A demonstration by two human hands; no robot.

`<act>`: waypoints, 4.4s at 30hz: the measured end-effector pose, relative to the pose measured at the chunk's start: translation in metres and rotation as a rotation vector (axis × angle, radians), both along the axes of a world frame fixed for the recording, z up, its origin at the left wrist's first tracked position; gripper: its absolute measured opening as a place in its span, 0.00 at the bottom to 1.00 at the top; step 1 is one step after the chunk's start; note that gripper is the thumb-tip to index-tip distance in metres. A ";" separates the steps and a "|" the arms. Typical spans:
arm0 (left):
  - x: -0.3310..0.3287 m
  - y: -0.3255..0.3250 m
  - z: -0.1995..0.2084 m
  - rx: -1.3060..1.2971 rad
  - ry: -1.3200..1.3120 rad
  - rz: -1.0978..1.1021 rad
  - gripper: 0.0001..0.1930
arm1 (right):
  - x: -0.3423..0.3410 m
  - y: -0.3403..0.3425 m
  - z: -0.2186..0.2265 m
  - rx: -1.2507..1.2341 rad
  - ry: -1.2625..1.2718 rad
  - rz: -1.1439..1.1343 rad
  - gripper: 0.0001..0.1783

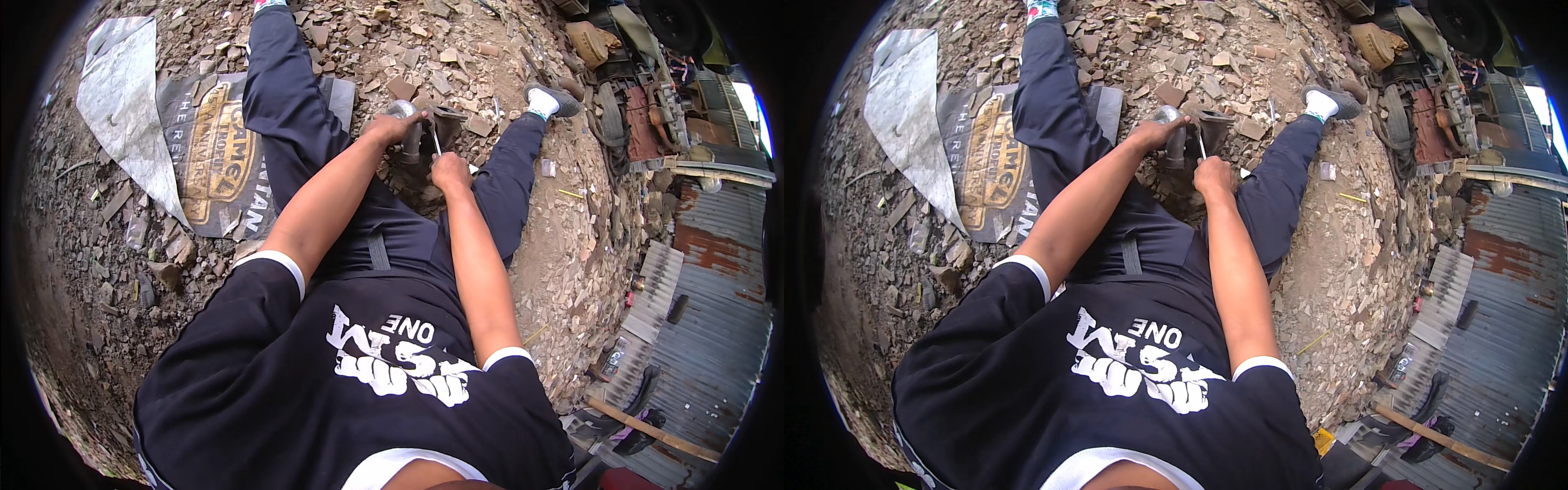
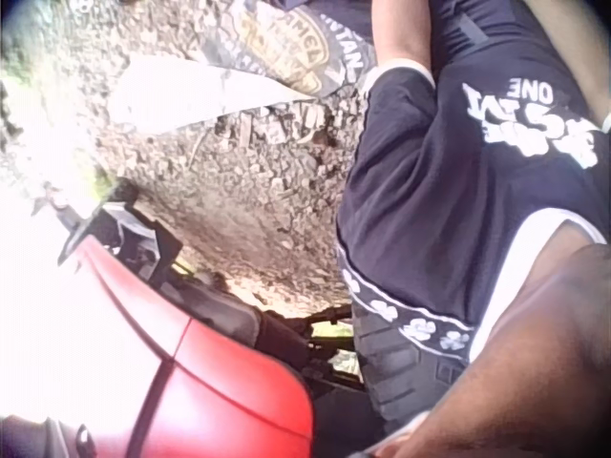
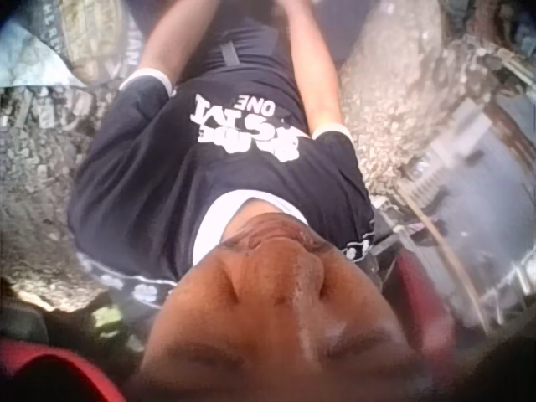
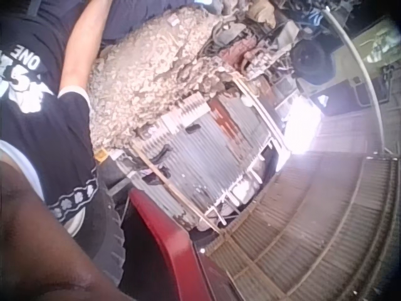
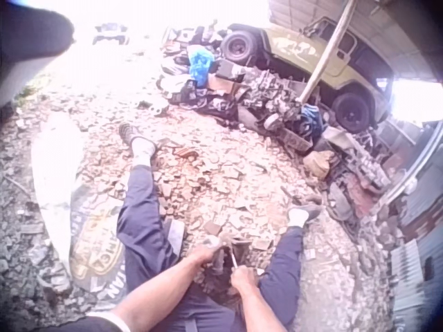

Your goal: The person sits on the ground and uses a wrench to loosen and remove bolts from a metal exhaust manifold. They then pick up a second manifold piece and attempt to fit it onto the first, adjusting the position and checking alignment.

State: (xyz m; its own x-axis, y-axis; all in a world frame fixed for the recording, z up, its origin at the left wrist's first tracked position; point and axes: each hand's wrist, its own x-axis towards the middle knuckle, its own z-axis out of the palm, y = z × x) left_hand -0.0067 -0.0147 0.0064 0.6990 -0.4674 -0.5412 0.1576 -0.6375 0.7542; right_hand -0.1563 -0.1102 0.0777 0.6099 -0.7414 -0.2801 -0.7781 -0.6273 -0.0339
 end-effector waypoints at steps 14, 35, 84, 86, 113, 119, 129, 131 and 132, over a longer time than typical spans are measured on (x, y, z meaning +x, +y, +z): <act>0.003 0.005 -0.005 0.011 -0.037 -0.071 0.68 | -0.001 -0.005 0.051 -0.066 -0.267 0.150 0.16; 0.022 -0.009 -0.058 0.082 -0.128 -0.026 0.68 | 0.083 -0.018 0.078 -0.086 0.188 0.308 0.20; -0.020 0.001 0.029 0.020 0.174 0.440 0.73 | -0.007 -0.023 0.024 0.169 -0.238 0.170 0.14; -0.023 -0.001 0.031 0.003 0.160 0.407 0.74 | -0.002 -0.021 0.027 0.102 -0.276 0.190 0.14; -0.022 0.002 0.025 -0.025 0.140 0.386 0.75 | 0.066 -0.042 0.023 -0.135 0.152 0.498 0.19; -0.014 -0.001 0.019 -0.020 0.230 0.467 0.75 | 0.054 -0.013 0.022 -0.093 0.022 0.294 0.18; -0.015 -0.008 0.027 -0.032 0.305 0.391 0.77 | 0.007 -0.010 -0.054 0.028 -0.430 0.105 0.19; -0.011 -0.007 0.024 -0.020 0.218 0.433 0.77 | 0.008 -0.009 -0.053 0.088 -0.414 0.119 0.21; -0.011 -0.009 0.022 -0.021 0.212 0.442 0.77 | 0.006 -0.012 -0.054 0.103 -0.421 0.132 0.21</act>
